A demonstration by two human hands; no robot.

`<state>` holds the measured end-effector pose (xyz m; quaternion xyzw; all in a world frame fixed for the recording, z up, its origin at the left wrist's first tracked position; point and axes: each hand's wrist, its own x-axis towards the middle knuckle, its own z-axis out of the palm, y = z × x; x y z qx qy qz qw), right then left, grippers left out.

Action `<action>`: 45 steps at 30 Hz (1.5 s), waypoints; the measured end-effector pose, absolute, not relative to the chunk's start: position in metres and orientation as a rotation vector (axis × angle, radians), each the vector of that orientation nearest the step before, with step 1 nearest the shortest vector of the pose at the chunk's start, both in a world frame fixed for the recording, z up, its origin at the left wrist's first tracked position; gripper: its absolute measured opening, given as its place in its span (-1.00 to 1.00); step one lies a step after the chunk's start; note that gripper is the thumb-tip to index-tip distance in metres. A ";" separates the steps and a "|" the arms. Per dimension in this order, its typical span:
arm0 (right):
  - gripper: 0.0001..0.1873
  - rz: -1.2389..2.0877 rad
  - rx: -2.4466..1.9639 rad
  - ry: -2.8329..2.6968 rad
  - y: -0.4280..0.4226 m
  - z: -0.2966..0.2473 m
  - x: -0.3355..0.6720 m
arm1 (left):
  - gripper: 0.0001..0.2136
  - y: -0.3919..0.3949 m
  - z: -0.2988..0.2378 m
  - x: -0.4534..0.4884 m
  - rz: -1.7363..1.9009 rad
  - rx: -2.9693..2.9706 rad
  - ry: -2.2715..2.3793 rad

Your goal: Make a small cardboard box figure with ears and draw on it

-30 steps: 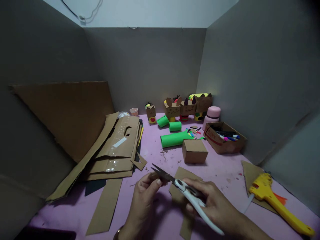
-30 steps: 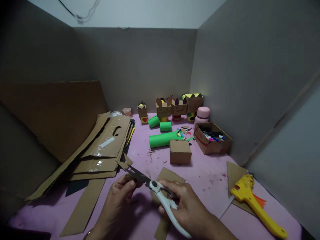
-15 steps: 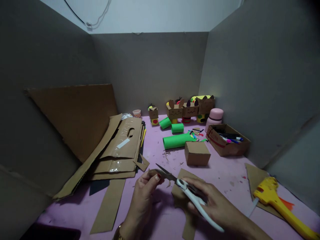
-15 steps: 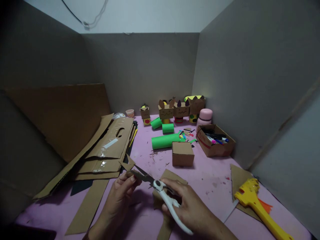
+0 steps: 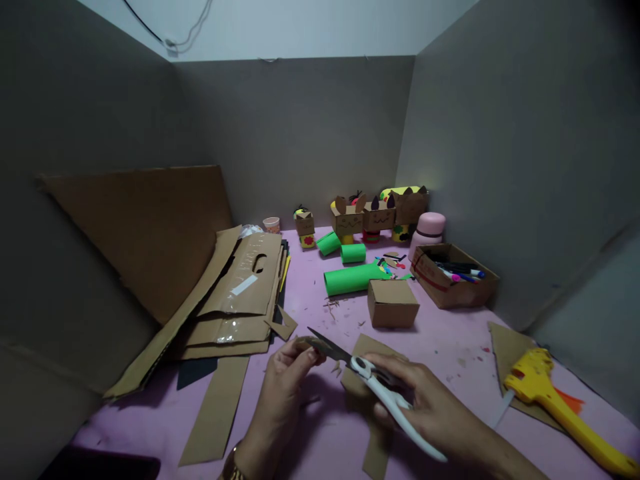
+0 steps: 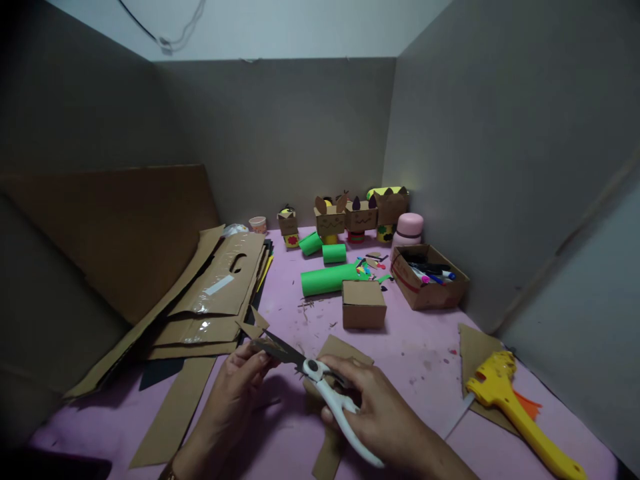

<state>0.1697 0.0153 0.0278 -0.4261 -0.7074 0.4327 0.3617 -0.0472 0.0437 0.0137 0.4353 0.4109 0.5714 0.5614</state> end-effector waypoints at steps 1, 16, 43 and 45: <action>-0.48 1.128 -1.101 -1.823 0.016 0.027 0.170 | -0.92 0.044 0.014 -0.047 1.344 1.033 0.969; -0.45 1.134 -1.077 -1.848 0.016 0.024 0.171 | -0.92 0.042 0.009 -0.045 1.312 1.022 0.964; -0.42 1.169 -1.049 -1.312 0.031 -0.003 0.156 | -0.92 0.034 0.023 -0.032 1.133 1.103 0.942; -0.45 1.173 -1.001 -1.356 0.028 0.002 0.147 | -0.91 0.033 0.022 -0.028 1.061 1.133 0.891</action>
